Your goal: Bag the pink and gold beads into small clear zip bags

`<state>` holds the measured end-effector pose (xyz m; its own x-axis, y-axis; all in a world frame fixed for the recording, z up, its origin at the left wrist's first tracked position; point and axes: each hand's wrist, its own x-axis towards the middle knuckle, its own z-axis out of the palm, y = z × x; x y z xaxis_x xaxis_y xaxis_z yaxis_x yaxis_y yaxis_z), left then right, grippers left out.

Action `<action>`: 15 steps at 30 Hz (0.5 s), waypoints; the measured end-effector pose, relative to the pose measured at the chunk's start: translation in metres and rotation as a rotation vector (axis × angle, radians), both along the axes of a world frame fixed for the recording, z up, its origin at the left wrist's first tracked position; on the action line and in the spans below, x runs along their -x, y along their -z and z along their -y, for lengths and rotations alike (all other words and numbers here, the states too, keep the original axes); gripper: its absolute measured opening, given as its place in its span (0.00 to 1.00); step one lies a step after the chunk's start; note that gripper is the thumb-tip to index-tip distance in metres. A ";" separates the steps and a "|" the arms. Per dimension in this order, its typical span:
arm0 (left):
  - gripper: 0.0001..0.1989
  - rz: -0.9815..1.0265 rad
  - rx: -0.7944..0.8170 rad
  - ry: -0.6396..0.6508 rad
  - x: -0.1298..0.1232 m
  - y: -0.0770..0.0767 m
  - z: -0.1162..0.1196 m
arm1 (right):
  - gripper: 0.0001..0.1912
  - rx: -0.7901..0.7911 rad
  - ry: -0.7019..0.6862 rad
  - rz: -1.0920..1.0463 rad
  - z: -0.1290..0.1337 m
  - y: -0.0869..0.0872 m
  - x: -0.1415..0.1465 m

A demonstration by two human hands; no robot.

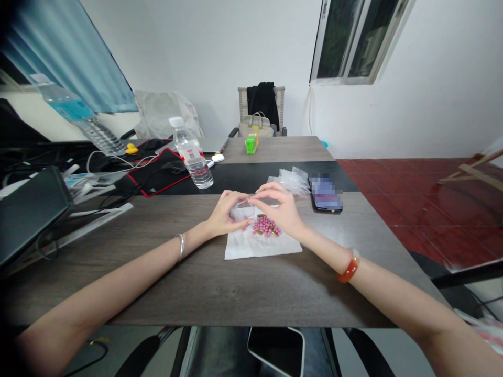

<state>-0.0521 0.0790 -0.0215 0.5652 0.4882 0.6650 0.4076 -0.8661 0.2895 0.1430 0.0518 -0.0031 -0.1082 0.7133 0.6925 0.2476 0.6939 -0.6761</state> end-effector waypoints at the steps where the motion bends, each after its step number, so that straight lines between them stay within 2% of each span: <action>1: 0.25 0.002 -0.006 0.003 0.000 0.000 0.000 | 0.01 -0.026 -0.004 0.027 0.001 0.002 0.002; 6: 0.24 0.012 0.024 -0.019 0.000 0.001 0.000 | 0.04 -0.072 -0.007 0.096 0.000 0.009 0.005; 9: 0.24 0.042 0.038 -0.049 0.001 0.001 -0.001 | 0.06 -0.087 0.040 0.076 -0.003 0.010 -0.001; 12: 0.22 0.067 0.044 -0.086 0.002 0.002 -0.002 | 0.06 -0.031 0.106 0.115 -0.013 0.014 -0.012; 15: 0.21 0.086 0.046 -0.113 0.002 0.002 -0.002 | 0.03 0.081 0.061 0.284 -0.025 0.026 -0.023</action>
<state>-0.0545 0.0814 -0.0231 0.4468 0.5765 0.6841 0.4742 -0.8010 0.3654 0.1658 0.0769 -0.0287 -0.2446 0.7764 0.5808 0.4746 0.6182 -0.6266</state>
